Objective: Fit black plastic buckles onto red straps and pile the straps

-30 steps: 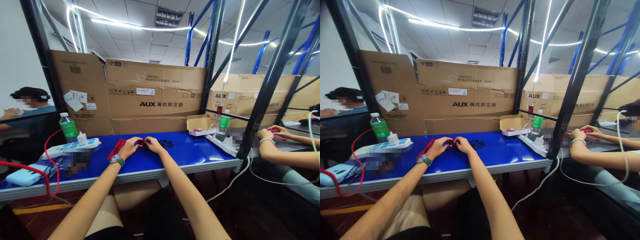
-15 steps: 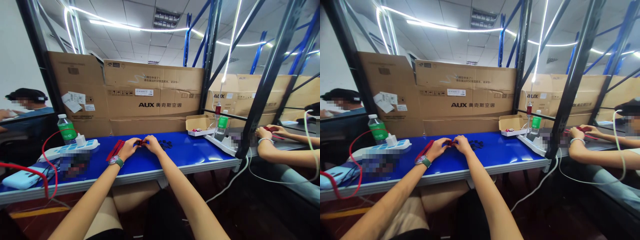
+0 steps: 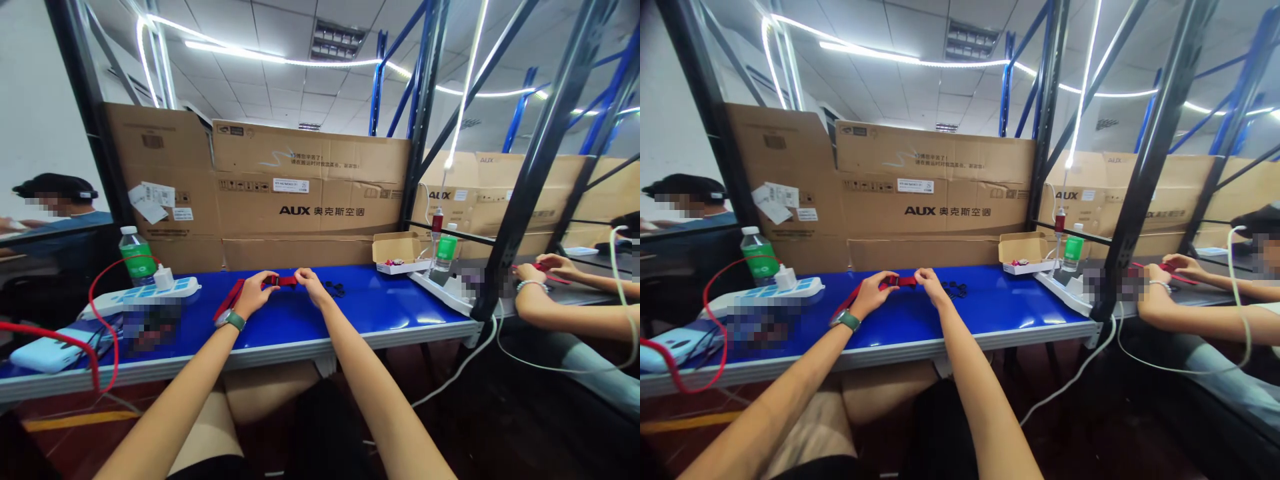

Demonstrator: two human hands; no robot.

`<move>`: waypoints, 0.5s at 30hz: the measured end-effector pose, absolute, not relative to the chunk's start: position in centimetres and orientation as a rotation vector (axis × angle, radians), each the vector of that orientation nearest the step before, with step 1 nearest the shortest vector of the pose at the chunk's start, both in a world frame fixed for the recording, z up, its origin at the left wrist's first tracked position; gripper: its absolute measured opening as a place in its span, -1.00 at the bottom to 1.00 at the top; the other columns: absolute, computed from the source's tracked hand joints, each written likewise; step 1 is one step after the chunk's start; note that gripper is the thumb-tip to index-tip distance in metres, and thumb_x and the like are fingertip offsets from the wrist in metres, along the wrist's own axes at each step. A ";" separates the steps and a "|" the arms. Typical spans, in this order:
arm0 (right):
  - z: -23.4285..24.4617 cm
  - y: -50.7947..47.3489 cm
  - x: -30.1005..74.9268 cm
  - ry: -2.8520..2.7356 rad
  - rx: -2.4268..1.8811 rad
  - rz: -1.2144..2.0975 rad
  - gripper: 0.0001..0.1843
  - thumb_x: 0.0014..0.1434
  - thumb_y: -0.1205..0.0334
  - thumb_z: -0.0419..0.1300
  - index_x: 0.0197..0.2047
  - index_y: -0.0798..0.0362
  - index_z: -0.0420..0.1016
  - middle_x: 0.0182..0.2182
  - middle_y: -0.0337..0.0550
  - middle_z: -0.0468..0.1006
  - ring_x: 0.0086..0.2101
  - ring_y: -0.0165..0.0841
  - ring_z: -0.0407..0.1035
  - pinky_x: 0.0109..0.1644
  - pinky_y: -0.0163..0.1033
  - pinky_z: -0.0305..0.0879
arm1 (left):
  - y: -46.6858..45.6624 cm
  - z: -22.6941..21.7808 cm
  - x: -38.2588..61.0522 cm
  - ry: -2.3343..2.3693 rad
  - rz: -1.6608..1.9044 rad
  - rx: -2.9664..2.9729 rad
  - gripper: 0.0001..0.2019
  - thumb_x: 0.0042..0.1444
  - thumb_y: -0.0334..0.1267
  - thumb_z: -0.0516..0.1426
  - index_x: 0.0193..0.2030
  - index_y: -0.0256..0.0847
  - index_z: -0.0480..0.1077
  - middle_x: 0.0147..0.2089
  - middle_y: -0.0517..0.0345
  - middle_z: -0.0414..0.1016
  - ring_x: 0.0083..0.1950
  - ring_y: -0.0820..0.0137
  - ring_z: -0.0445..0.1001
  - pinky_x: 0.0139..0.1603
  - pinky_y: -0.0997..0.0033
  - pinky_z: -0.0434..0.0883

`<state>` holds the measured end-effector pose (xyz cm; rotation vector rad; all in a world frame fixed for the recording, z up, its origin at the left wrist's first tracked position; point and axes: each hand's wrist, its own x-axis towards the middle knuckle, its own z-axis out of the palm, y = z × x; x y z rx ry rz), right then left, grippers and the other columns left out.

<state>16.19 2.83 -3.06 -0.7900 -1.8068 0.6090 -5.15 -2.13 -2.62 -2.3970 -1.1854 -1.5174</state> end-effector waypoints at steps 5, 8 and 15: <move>-3.3 2.7 15.6 -1.910 -0.743 0.595 -0.70 0.19 0.02 0.24 -0.45 0.06 0.54 -0.36 -0.19 0.48 -0.15 -0.29 0.33 0.05 -0.23 0.18 | -2.2 -2.7 -5.0 -1.152 -1.502 -2.476 -0.73 0.10 -0.27 0.25 -0.03 -0.20 0.50 -0.09 0.01 0.62 -0.11 0.23 0.60 0.04 0.19 0.51; -3.1 2.6 15.5 -1.799 -0.697 0.597 -0.73 0.20 0.06 0.20 -0.40 0.06 0.52 -0.34 -0.17 0.50 -0.17 -0.31 0.35 0.03 -0.24 0.23 | -2.3 -2.5 -4.9 -1.193 -1.562 -2.434 -0.73 0.10 -0.24 0.25 -0.05 -0.20 0.50 -0.11 0.01 0.63 -0.13 0.24 0.60 0.02 0.19 0.52; -2.4 1.6 16.1 -1.479 -1.249 0.382 -0.45 0.10 0.46 -0.02 0.18 0.24 0.30 0.06 0.20 0.39 0.03 -0.15 0.32 0.11 -0.09 0.27 | -1.4 -3.4 -5.4 -1.304 -1.607 -2.369 -0.68 0.10 -0.17 0.25 -0.01 -0.21 0.52 -0.07 -0.03 0.60 -0.18 0.27 0.59 -0.05 0.24 0.54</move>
